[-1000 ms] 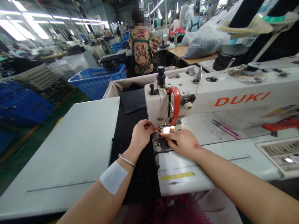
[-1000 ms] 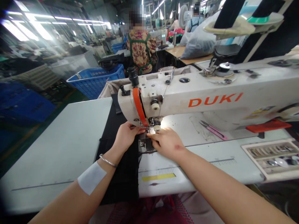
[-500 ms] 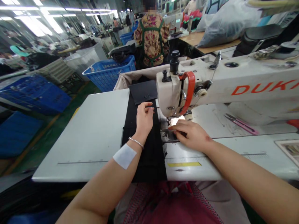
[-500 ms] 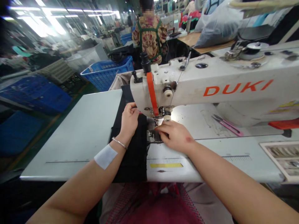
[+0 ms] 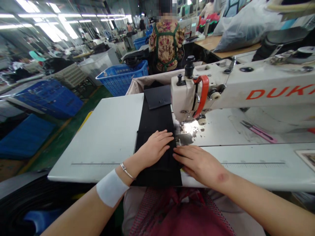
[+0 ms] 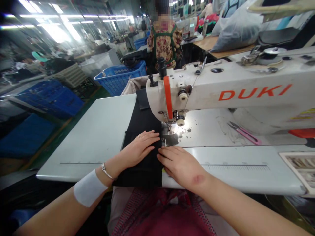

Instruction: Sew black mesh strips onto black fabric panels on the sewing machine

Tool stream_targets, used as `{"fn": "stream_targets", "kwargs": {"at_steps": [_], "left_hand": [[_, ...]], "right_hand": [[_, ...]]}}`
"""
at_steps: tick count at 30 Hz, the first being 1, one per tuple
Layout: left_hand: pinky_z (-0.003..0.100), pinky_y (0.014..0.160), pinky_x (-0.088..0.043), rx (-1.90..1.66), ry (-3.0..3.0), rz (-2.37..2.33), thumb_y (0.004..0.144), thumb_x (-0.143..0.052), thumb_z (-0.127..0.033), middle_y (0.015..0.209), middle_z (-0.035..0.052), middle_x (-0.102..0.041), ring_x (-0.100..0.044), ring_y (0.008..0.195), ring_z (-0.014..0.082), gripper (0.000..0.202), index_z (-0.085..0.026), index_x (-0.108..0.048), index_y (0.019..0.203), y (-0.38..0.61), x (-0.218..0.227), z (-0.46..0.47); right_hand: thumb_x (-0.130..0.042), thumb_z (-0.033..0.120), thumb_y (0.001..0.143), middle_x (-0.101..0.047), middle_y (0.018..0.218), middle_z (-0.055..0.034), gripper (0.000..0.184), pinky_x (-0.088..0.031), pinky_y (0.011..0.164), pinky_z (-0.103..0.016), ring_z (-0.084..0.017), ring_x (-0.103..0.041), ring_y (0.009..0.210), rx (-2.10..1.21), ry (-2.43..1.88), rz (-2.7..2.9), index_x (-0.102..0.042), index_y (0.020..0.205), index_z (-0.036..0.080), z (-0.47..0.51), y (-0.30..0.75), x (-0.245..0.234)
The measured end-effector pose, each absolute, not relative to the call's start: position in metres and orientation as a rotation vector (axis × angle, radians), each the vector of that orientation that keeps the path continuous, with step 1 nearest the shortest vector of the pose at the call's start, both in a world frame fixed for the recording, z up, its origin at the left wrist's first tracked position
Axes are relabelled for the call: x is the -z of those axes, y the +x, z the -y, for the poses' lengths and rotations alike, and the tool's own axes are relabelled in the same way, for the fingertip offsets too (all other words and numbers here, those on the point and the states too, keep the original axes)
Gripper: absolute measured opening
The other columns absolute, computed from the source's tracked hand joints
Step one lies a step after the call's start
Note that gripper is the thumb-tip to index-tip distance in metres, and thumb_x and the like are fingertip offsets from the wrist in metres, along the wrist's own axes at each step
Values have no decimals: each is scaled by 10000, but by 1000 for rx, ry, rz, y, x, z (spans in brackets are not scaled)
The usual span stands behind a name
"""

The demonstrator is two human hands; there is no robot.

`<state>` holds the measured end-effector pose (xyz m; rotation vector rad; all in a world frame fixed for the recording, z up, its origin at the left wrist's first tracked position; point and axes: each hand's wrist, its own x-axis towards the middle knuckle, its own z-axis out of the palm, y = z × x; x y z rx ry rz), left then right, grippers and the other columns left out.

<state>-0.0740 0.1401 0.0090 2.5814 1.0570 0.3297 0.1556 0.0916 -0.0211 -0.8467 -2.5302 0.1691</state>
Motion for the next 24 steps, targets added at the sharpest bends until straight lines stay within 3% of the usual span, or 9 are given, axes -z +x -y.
{"fn": "stream_targets", "kwargs": {"at_steps": [9,15,19,24], "left_hand": [[490,1180,-206,-406,2649,-1088,958,-438,-206,1458,53,-428,-312,1392,225,371,-224,-473,1328,-41,9,-169],[484,1198,-191,-404,2637,-1067,963,-439,-216,1463,42,-416,-318,1391,220,381,-247,-461,1342,-39,9,-146],[482,1203,-195,-399,2629,-1084,966,-433,-224,1455,41,-421,-322,1389,220,377,-249,-465,1341,-38,6,-141],[496,1200,-207,-414,2621,-1092,952,-445,-210,1424,54,-447,-343,1375,228,373,-242,-484,1322,-37,5,-141]], "right_hand": [[-494,137,866,-658,1188,-87,354,-473,968,-431,-234,-585,1123,-151,-906,2603,-662,1173,194,-114,188,7],[-489,167,865,-699,935,-30,232,-466,859,-352,-190,-616,906,-255,-1120,2472,-704,929,223,-125,192,-4],[-515,319,913,-690,960,-59,232,-445,766,-344,-228,-613,894,-1,-1478,2336,-660,1059,212,-147,181,6],[-437,389,957,-685,992,-83,304,-377,602,-321,-220,-615,756,55,-1601,2284,-624,1130,221,-156,170,19]]}}
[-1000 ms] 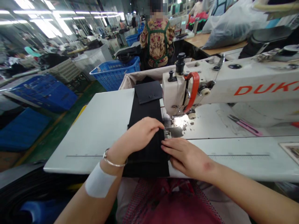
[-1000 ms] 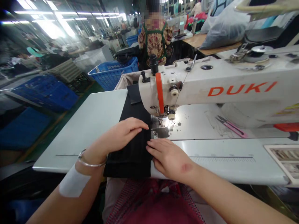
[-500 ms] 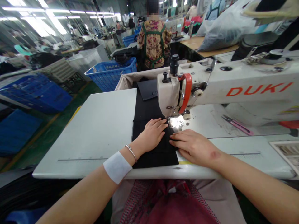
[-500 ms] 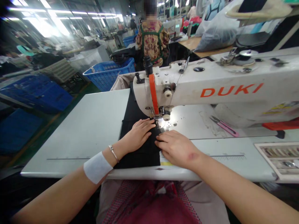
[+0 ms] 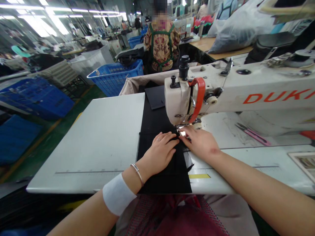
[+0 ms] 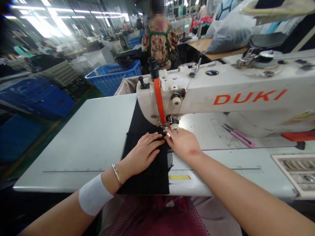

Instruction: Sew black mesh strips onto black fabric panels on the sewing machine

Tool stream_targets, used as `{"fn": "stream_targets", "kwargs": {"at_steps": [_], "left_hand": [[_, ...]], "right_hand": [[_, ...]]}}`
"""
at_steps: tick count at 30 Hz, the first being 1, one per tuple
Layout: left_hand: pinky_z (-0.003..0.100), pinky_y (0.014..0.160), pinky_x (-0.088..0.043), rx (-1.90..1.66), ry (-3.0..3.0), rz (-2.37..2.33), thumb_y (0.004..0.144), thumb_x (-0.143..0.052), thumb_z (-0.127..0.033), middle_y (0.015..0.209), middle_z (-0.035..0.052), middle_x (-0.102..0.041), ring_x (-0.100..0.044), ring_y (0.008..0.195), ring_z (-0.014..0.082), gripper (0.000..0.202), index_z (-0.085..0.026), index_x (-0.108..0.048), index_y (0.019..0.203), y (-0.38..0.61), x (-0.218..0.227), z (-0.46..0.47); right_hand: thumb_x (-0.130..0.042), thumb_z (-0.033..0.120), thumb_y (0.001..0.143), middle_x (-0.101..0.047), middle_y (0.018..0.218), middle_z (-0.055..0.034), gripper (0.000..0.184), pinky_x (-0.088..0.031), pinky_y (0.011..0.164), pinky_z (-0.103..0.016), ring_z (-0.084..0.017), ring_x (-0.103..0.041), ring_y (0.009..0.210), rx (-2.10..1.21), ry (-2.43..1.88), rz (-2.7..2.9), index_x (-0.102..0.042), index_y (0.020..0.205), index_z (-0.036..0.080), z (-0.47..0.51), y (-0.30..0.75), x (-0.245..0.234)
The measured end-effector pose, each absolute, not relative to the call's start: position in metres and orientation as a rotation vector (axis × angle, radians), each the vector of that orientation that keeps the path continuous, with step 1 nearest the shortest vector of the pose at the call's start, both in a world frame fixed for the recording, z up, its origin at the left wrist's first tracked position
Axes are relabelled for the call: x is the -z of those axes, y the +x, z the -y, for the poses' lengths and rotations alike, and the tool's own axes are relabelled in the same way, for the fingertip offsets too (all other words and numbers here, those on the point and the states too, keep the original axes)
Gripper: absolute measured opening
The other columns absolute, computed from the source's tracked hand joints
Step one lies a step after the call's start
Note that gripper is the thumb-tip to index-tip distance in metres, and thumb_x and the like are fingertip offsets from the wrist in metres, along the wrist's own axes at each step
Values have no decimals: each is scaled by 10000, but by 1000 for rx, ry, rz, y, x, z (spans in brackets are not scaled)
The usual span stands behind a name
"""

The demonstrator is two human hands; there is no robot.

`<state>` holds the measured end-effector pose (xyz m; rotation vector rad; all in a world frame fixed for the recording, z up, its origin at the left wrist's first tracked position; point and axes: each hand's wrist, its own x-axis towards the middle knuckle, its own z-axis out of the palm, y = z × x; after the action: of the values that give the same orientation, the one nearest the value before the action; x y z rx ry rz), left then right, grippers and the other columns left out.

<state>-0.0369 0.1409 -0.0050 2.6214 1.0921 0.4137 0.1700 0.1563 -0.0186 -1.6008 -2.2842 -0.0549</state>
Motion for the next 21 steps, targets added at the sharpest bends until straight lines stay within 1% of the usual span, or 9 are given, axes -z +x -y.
{"fn": "stream_targets", "kwargs": {"at_steps": [2,4,7,9,12,15,18,21], "left_hand": [[488,1204,-203,-415,2620,-1099,948,-455,-211,1419,57,-450,-344,1373,225,368,-234,-491,1314,-37,5,-141],[481,1207,-198,-415,2617,-1105,948,-458,-212,1420,54,-446,-345,1371,220,366,-235,-494,1311,-37,5,-141],[487,1206,-197,-415,2616,-1097,952,-451,-212,1420,50,-446,-345,1370,220,368,-244,-492,1317,-36,4,-142],[491,1203,-202,-424,2614,-1094,955,-445,-211,1419,50,-449,-346,1370,222,369,-247,-491,1320,-36,5,-142],[495,1198,-208,-436,2612,-1090,959,-436,-213,1416,52,-452,-351,1368,225,371,-253,-487,1325,-38,7,-141],[489,1198,-201,-436,2618,-1075,963,-428,-219,1416,48,-451,-347,1366,226,368,-253,-482,1325,-39,6,-141],[486,1173,-234,-428,2628,-1082,951,-447,-224,1391,62,-471,-373,1329,242,418,-241,-427,1368,-36,0,-143],[483,1076,-355,-369,2658,-1093,940,-480,-261,1282,75,-533,-457,1182,261,536,-245,-315,1449,-28,-8,-150]], "right_hand": [[-436,485,945,-684,948,-83,364,-364,593,-318,-224,-607,737,26,-1637,2239,-641,1090,221,-158,169,20],[-461,515,927,-680,891,-71,366,-372,618,-313,-219,-602,741,-19,-1650,2207,-667,1014,224,-162,169,21],[-498,398,920,-666,834,-48,252,-385,669,-299,-196,-592,759,-47,-1628,2205,-680,892,226,-169,171,22],[-502,326,893,-645,804,-60,215,-383,679,-311,-205,-577,760,-22,-1652,2161,-663,822,203,-174,176,22],[-513,270,817,-599,773,-95,154,-363,663,-343,-242,-545,755,38,-1743,2018,-606,737,177,-178,192,21],[-509,241,768,-561,756,-92,102,-342,638,-344,-242,-510,731,19,-1766,1918,-540,687,189,-174,211,16],[-487,201,748,-547,739,-54,83,-363,655,-318,-202,-502,730,-189,-1546,2055,-499,666,201,-162,214,7],[-535,170,671,-538,686,9,96,-396,689,-261,-151,-515,728,-457,-1213,2293,-463,618,205,-149,203,1]]}}
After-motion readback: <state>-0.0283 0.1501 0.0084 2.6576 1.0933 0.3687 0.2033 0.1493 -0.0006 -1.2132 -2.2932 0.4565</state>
